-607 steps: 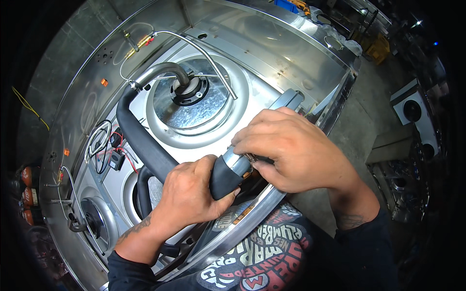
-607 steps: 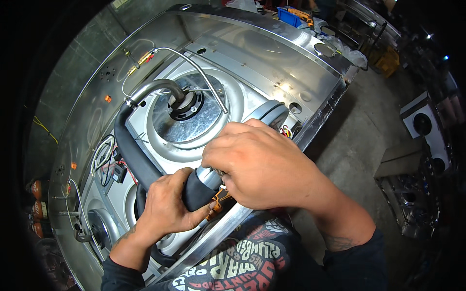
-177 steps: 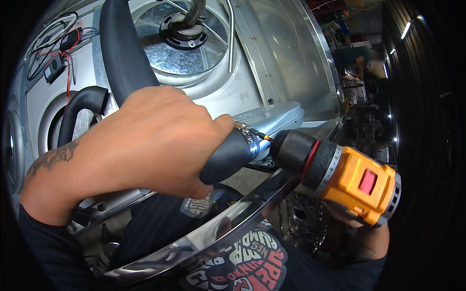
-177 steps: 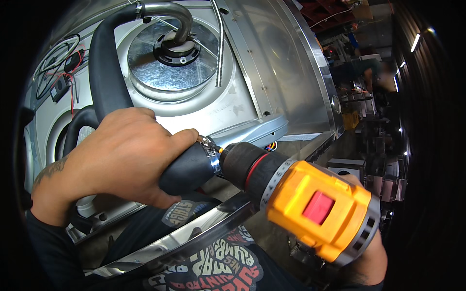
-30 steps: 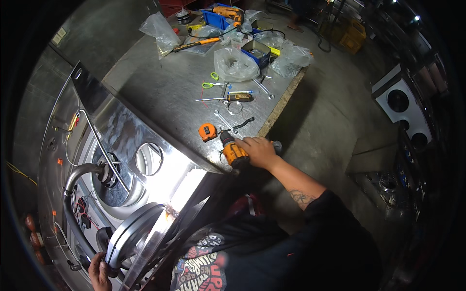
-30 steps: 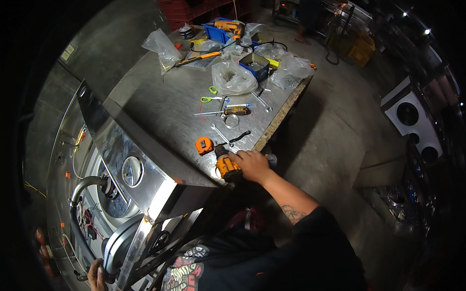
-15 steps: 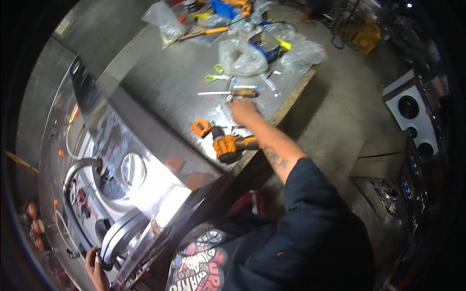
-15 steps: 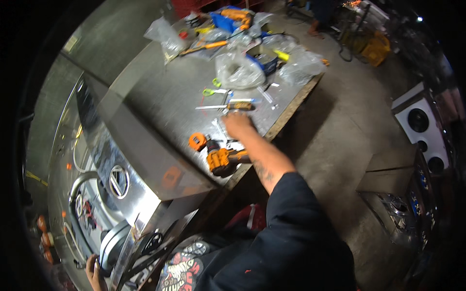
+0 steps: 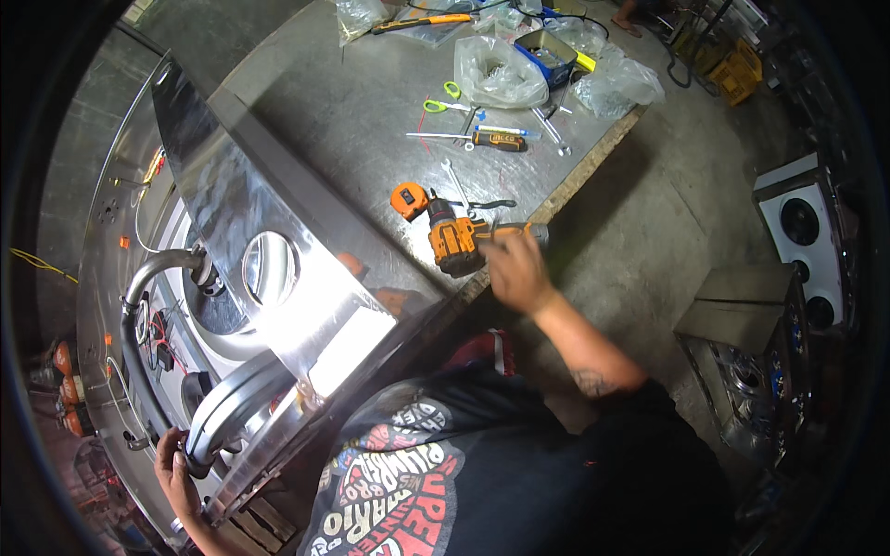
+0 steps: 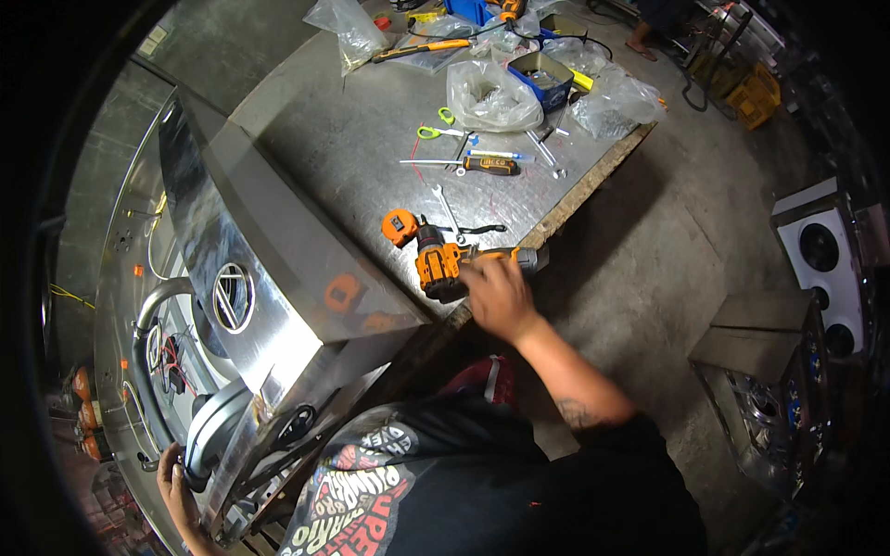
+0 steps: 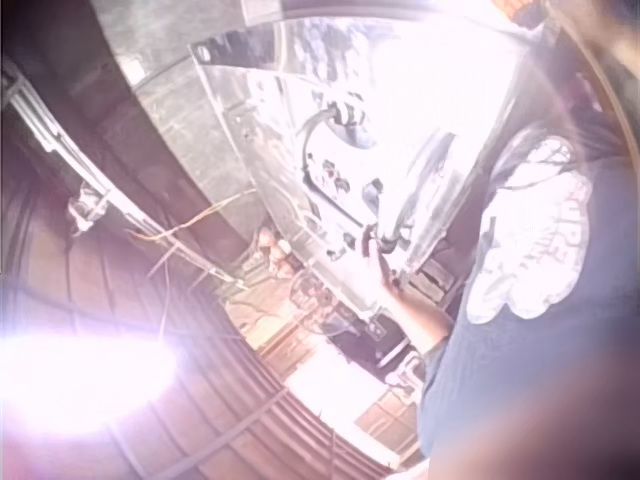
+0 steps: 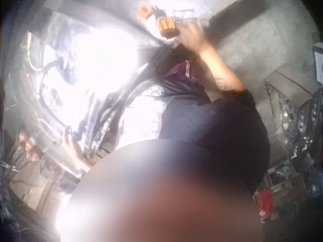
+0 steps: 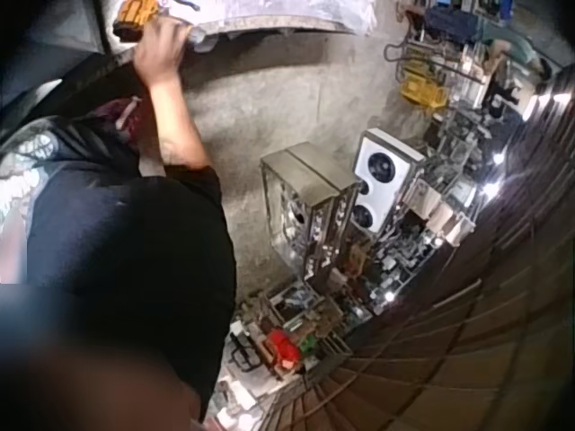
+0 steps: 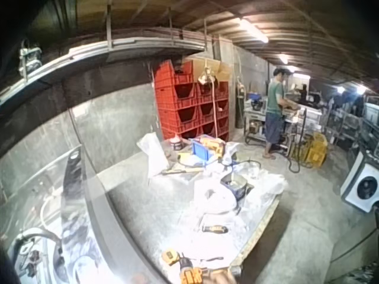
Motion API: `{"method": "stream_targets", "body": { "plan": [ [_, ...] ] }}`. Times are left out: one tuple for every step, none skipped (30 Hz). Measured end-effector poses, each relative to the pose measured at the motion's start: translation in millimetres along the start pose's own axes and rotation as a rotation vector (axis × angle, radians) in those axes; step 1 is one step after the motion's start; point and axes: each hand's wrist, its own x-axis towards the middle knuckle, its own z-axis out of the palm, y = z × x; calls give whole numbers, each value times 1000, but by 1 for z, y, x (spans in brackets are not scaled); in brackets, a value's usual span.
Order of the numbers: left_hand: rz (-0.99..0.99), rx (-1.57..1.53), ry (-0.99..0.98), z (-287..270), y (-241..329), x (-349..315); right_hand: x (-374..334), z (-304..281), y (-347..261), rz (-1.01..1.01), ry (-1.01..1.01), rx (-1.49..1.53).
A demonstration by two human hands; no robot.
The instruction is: The person assembles a flexible black hose system on a stainless steel unit. They position the hose, place metal hose clamps over the joints, and use a yellow cordless drill to tighten the clamps at multiple connection points. The person repeats this process for several hose segments and fittings.
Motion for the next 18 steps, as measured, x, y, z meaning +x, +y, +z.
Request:
{"method": "stream_targets", "body": {
  "plan": [
    [5, 21, -7, 0, 1, -1, 8, 3, 16, 65, -66, -47],
    [-15, -9, 4, 0, 1, 0, 16, 5, 29, 49, -123, -40],
    [-24, 5, -12, 0, 1, 0, 26, 6, 41, 5, -201, -71],
    [-10, 14, -41, 0, 0, 1, 35, 5, 49, 51, -400, -141],
    [21, 20, -52, 0, 0, 1, 43, 2, 54, 120, -643, -218],
    [-30, -2, -42, 1, -1, 1, 54, 1, 58, 84, -652, -204],
    [-17, -3, -74, 2, -1, 1, 61, -1, 59, 86, -742, -205],
    [14, -4, -97, 3, -2, 1, 67, -4, 59, 87, -820, -195],
    [54, -25, -146, 4, -1, 1, 71, -6, 58, 98, -777, -224],
    [-29, -7, -135, 6, 0, 1, 76, -6, 58, 114, -768, -221],
    [-25, 9, -131, 7, 2, 2, 81, -6, 60, 121, -726, -250],
    [-25, 29, -129, 8, 5, 2, 87, -3, 63, 155, -682, -229],
    [-23, 45, -126, 10, 7, 2, 93, 0, 67, 172, -586, -245],
    [-37, 43, -129, 11, 10, 1, 98, 4, 72, 167, -478, -251],
    [-51, 40, -132, 12, 12, 1, 105, 8, 77, 156, -430, -298],
    [-62, 37, -133, 14, 13, 1, 111, 13, 81, 123, -367, -333],
    [-51, 38, -131, 15, 14, 0, 114, 17, 82, 86, -291, -363],
    [-40, 39, -127, 16, 14, 0, 113, 22, 80, -12, -136, -436]
  ]
}}
